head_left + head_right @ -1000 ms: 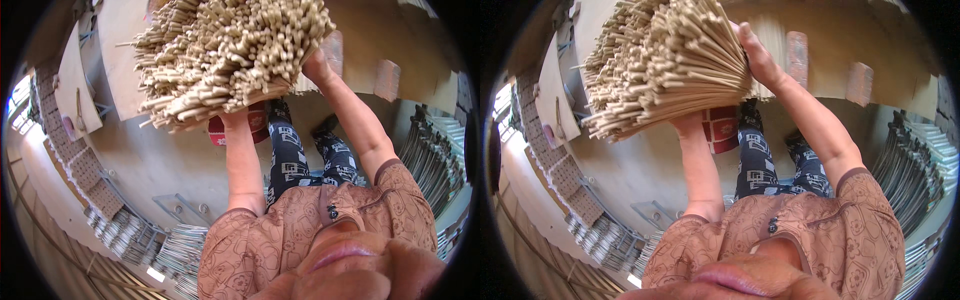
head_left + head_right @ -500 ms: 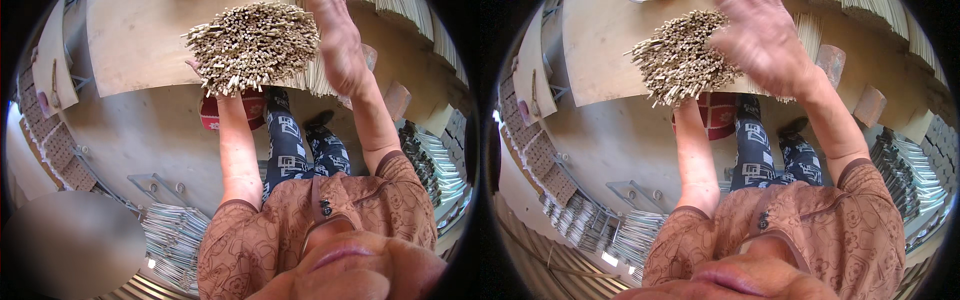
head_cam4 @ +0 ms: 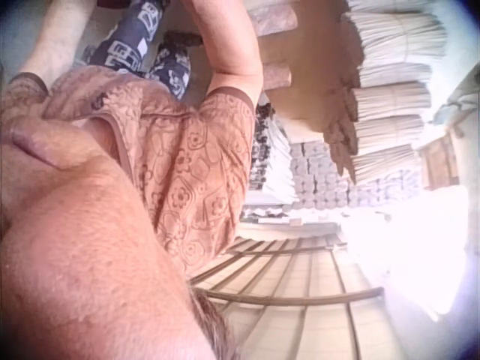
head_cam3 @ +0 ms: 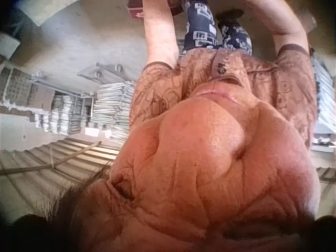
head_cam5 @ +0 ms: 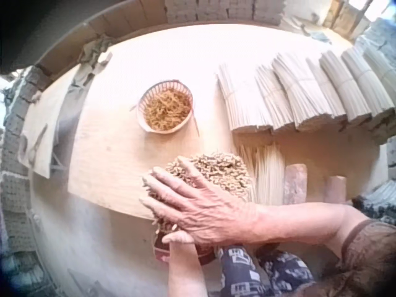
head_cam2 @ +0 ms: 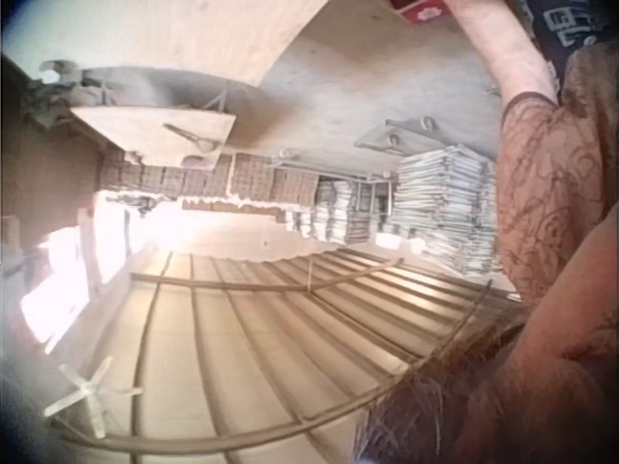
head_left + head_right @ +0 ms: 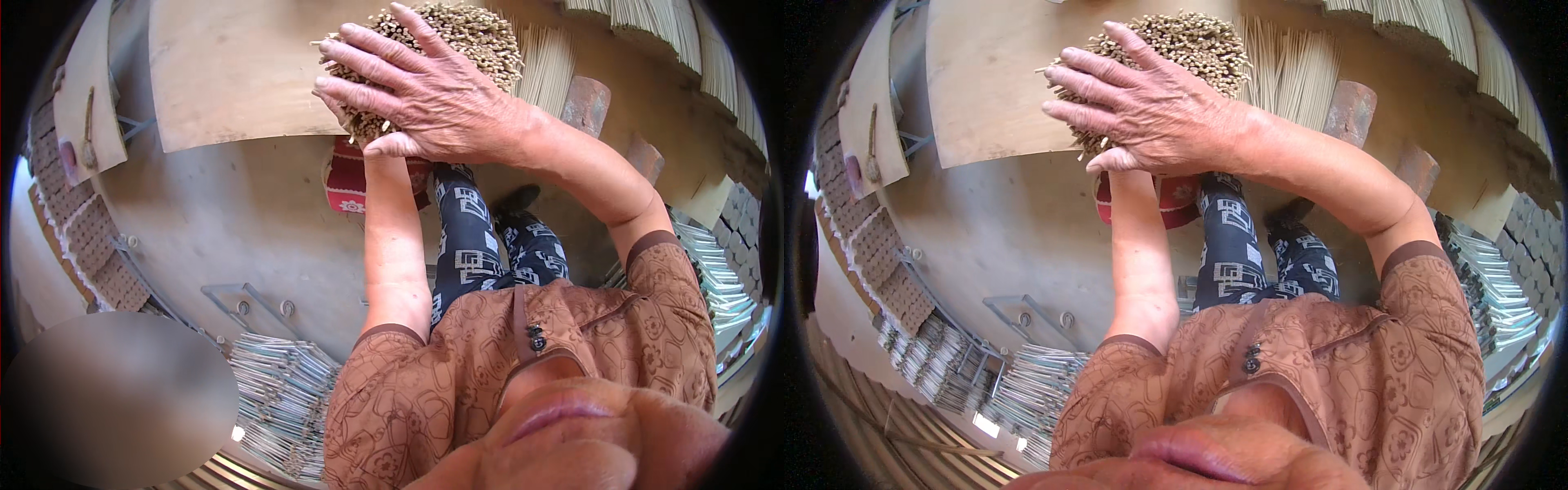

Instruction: The person lifts mesh frames, gathers sticks from the screens by hand, aligns and stacks them on a table, and secures the bundled sticks with rubber bands.

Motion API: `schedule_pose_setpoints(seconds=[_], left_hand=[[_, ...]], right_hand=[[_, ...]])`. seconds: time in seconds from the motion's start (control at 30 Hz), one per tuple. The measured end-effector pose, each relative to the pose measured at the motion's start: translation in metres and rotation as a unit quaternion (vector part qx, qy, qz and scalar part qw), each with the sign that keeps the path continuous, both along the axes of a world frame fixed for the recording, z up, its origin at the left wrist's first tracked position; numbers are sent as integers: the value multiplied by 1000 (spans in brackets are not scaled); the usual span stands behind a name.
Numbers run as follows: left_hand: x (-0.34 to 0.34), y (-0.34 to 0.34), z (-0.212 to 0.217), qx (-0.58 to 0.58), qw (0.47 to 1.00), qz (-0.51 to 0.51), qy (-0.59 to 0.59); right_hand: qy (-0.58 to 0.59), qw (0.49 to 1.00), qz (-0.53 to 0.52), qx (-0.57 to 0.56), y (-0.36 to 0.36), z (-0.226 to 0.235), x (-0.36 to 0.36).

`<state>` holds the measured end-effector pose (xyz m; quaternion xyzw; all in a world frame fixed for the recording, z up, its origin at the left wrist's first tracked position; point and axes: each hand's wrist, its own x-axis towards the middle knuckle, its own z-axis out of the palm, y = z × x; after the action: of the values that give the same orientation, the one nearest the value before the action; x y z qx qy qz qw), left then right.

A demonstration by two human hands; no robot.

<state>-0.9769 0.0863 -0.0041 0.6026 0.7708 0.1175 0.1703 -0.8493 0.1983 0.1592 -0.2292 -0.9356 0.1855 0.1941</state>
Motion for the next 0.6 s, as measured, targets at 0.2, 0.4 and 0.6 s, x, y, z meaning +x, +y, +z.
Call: schedule_pose_setpoints(seconds=[0.2,0.4,0.6], left_hand=[[10,-53,45,-14,999,-19,30],[7,-47,42,-34,997,-41,54],[6,-43,26,-68,993,-55,79]], right_hand=[[25,998,49,-8,-12,8,-15],[14,1000,11,-23,0,5,-15],[31,999,-3,-22,8,17,-5]])
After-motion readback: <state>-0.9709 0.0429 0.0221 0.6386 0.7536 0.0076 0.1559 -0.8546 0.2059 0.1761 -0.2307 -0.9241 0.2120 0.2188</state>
